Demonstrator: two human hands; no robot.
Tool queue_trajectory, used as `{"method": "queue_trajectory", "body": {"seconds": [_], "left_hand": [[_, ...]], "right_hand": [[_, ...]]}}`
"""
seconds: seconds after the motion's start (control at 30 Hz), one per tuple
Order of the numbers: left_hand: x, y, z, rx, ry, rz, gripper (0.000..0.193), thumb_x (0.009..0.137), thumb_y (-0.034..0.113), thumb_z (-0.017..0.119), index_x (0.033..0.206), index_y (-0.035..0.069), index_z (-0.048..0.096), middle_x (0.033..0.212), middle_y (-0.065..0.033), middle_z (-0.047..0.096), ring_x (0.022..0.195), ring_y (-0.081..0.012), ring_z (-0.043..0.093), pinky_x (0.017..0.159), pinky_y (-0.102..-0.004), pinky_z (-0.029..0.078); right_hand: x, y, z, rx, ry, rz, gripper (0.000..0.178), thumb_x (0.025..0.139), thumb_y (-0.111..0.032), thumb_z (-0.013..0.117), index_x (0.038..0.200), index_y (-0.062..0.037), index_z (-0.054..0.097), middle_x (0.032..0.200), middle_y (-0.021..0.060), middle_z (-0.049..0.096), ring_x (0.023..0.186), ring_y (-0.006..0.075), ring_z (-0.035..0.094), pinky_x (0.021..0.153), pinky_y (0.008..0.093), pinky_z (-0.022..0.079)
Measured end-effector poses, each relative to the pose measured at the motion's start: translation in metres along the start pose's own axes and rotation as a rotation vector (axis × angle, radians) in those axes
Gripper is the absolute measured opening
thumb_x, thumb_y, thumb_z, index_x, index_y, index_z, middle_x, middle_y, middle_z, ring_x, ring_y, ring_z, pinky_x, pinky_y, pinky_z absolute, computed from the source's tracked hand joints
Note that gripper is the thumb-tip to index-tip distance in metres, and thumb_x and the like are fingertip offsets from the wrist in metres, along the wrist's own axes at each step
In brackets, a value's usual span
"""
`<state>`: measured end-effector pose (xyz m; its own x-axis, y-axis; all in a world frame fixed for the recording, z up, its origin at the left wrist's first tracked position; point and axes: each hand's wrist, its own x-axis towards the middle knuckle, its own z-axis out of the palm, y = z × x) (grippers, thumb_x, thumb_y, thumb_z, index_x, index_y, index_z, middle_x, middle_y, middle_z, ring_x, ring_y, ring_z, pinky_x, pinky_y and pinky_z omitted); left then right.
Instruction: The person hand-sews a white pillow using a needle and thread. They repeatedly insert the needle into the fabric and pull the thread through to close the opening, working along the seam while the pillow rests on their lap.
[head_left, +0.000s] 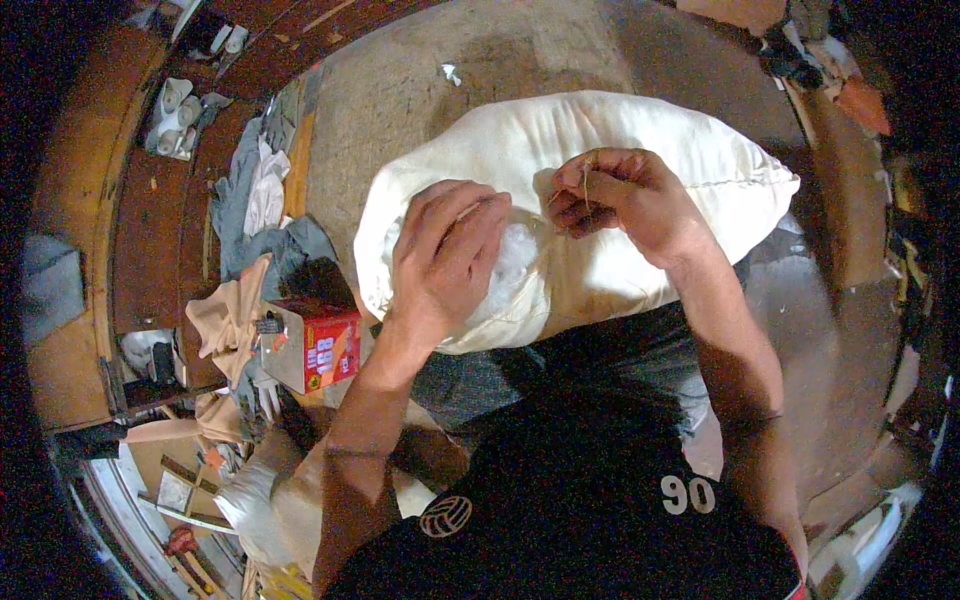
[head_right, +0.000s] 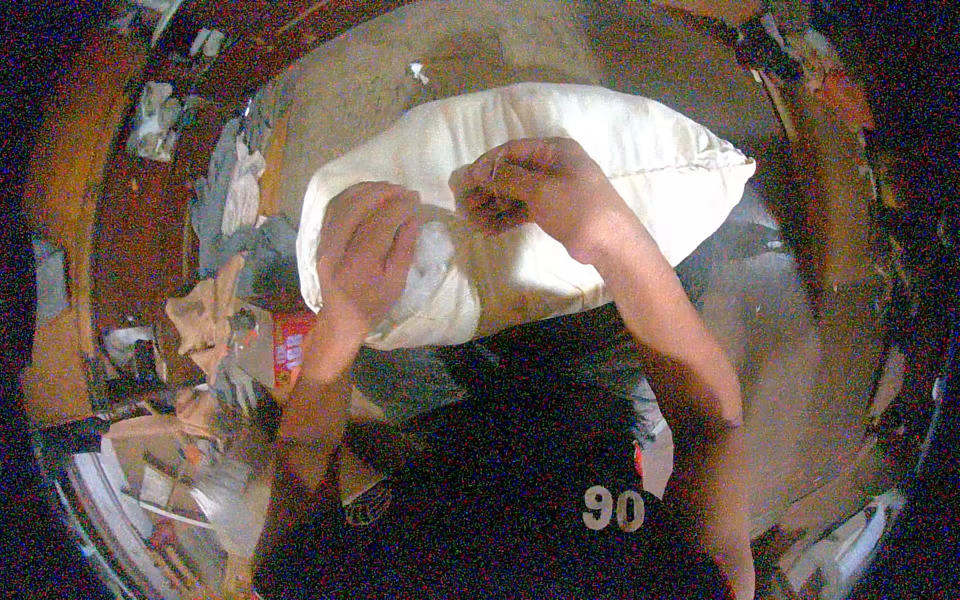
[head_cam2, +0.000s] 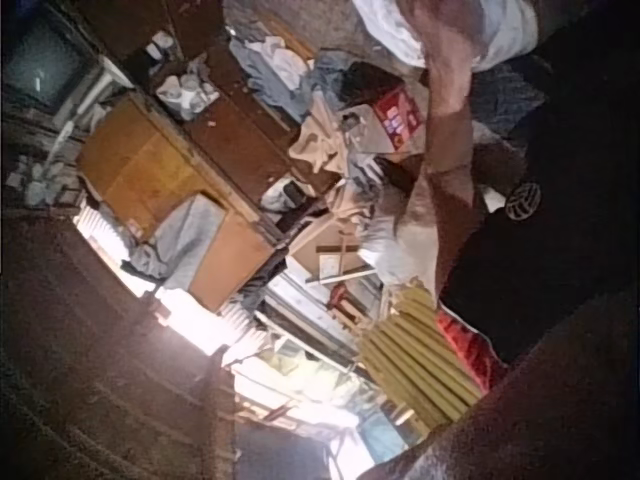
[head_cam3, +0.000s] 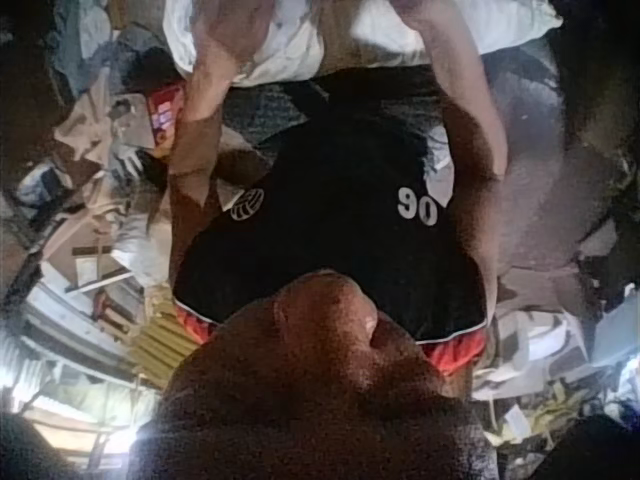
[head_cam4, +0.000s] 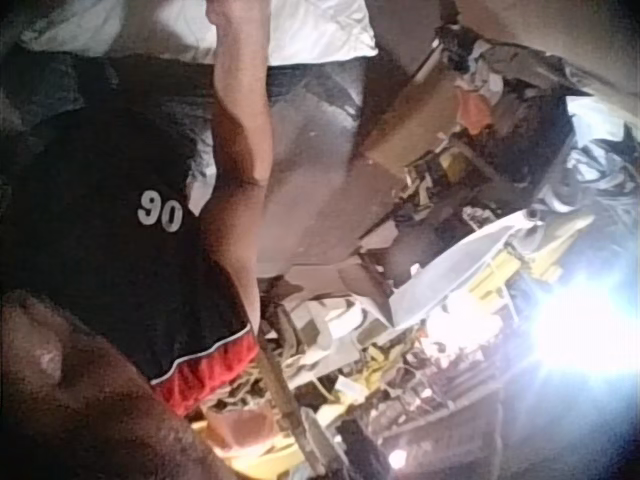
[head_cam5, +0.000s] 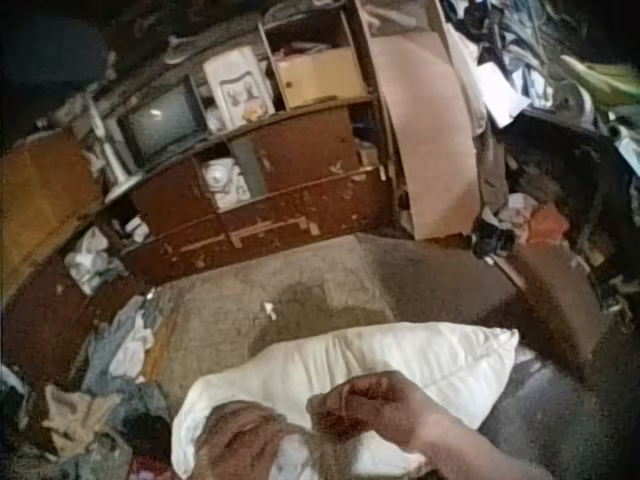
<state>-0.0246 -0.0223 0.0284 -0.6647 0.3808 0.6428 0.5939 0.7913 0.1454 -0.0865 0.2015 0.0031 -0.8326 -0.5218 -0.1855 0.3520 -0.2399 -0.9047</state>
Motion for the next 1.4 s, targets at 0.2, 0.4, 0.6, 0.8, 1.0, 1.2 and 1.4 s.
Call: {"method": "queue_trajectory", "body": {"seconds": [0.2, 0.4, 0.6, 0.8, 1.0, 1.2, 1.4], "left_hand": [[-0.014, 0.038, -0.020, -0.335, -0.259, -0.086, 0.023, 0.078, 0.004, 0.074, 0.100, 0.006, 0.068, 0.102, -0.0098, 0.066, 0.089, -0.0310, 0.064, 0.082, -0.0406, 0.053], [-0.010, 0.043, -0.021, -0.087, -0.366, -0.265, 0.017, 0.083, 0.012, 0.072, 0.097, 0.005, 0.068, 0.099, -0.0101, 0.066, 0.092, -0.0304, 0.061, 0.082, -0.0394, 0.050], [-0.012, 0.053, -0.028, -0.015, -0.373, -0.261, 0.010, 0.081, 0.012, 0.074, 0.089, 0.007, 0.070, 0.093, -0.0077, 0.065, 0.090, -0.0299, 0.058, 0.083, -0.0381, 0.048], [-0.020, 0.075, -0.032, 0.023, -0.315, -0.094, 0.015, 0.074, 0.012, 0.077, 0.088, 0.012, 0.070, 0.094, -0.0033, 0.062, 0.097, -0.0251, 0.057, 0.088, -0.0424, 0.045], [-0.017, 0.096, -0.040, -0.336, -0.461, -0.146, 0.017, 0.079, 0.017, 0.076, 0.092, 0.008, 0.069, 0.096, -0.0085, 0.063, 0.094, -0.0299, 0.061, 0.082, -0.0428, 0.052], [-0.017, 0.066, -0.006, -0.016, -0.320, -0.390, 0.016, 0.085, 0.017, 0.072, 0.093, 0.004, 0.069, 0.093, -0.0125, 0.068, 0.088, -0.0332, 0.062, 0.083, -0.0420, 0.049], [-0.018, 0.064, -0.004, -0.094, -0.310, -0.535, 0.012, 0.083, 0.014, 0.073, 0.090, 0.004, 0.069, 0.087, -0.0119, 0.068, 0.084, -0.0324, 0.062, 0.080, -0.0412, 0.048]], "right_hand": [[0.004, 0.007, -0.016, 0.057, -0.040, 0.005, 0.021, 0.097, -0.021, 0.062, 0.098, -0.0012, 0.068, 0.088, 0.0115, 0.071, 0.073, 0.0204, 0.070, 0.065, 0.0318, 0.058], [0.006, 0.011, -0.026, 0.072, -0.089, 0.000, 0.023, 0.097, -0.024, 0.063, 0.098, -0.0020, 0.068, 0.088, 0.0110, 0.071, 0.073, 0.0199, 0.070, 0.065, 0.0322, 0.058], [0.006, 0.010, -0.024, 0.085, -0.092, 0.031, 0.024, 0.096, -0.027, 0.065, 0.099, -0.0032, 0.068, 0.090, 0.0089, 0.072, 0.074, 0.0190, 0.069, 0.065, 0.0314, 0.057], [0.007, 0.013, -0.026, 0.060, -0.109, -0.021, 0.024, 0.096, -0.028, 0.064, 0.097, -0.0045, 0.069, 0.088, 0.0071, 0.072, 0.075, 0.0173, 0.070, 0.065, 0.0307, 0.057], [0.008, 0.011, -0.028, 0.023, -0.170, -0.002, 0.024, 0.096, -0.028, 0.065, 0.097, -0.0042, 0.069, 0.089, 0.0077, 0.072, 0.075, 0.0173, 0.069, 0.067, 0.0310, 0.057], [0.007, 0.014, -0.025, 0.007, -0.163, -0.025, 0.024, 0.095, -0.026, 0.067, 0.095, -0.0018, 0.070, 0.089, 0.0080, 0.072, 0.078, 0.0164, 0.069, 0.072, 0.0301, 0.057], [0.005, 0.011, -0.023, -0.090, -0.192, -0.049, 0.024, 0.095, -0.024, 0.068, 0.097, -0.0006, 0.071, 0.090, 0.0080, 0.072, 0.078, 0.0163, 0.069, 0.074, 0.0309, 0.058]]}}
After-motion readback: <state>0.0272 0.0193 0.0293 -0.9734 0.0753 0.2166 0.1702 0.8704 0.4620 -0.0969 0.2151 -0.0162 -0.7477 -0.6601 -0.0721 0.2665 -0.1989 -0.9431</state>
